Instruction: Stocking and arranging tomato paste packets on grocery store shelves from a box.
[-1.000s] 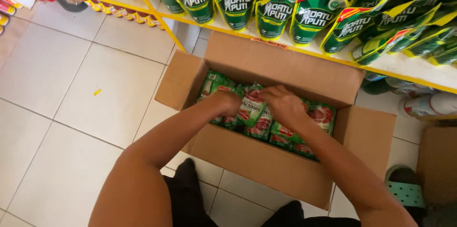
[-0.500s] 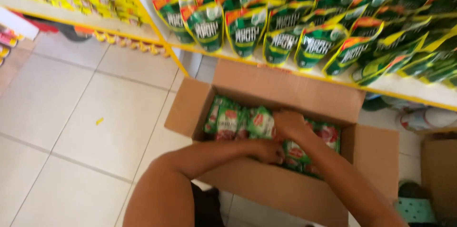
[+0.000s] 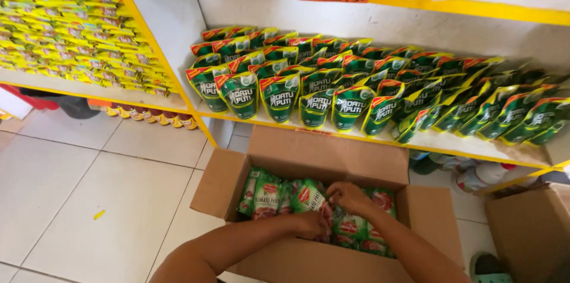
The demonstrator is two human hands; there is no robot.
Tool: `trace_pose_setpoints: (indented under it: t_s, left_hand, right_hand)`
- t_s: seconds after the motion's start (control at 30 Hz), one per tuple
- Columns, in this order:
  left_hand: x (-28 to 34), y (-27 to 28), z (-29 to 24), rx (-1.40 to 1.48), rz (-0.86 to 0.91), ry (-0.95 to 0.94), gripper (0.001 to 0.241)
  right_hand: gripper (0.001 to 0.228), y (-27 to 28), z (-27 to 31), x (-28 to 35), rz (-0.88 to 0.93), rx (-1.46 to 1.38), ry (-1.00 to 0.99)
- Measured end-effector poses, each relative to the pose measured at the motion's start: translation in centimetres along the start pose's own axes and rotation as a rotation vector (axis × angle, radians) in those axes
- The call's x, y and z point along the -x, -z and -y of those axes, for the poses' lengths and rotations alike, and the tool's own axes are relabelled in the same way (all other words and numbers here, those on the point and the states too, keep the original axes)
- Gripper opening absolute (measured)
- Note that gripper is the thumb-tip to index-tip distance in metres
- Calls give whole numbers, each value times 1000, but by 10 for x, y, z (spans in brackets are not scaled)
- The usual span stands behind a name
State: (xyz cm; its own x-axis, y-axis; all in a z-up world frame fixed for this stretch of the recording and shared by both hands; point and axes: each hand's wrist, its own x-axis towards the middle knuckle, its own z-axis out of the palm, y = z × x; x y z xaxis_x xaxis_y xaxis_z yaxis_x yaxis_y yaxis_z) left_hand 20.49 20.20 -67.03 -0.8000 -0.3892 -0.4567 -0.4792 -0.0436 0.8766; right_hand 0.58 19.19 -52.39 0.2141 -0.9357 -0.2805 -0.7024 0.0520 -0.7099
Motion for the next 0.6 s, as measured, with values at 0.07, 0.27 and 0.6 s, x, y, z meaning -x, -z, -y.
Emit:
trace_pose_setpoints:
  t_s: [0.07, 0.27, 0.6]
  left_hand:
    - [-2, 5, 9, -7, -19, 8, 22]
    - [11, 7, 0, 184, -39, 60, 21]
    - [36, 10, -35, 215, -163, 266, 22]
  right_hand:
    - [17, -9, -20, -6, 20, 4, -14]
    - [13, -26, -69, -18, 29, -112, -10]
    - [12, -15, -37, 19, -103, -80, 55]
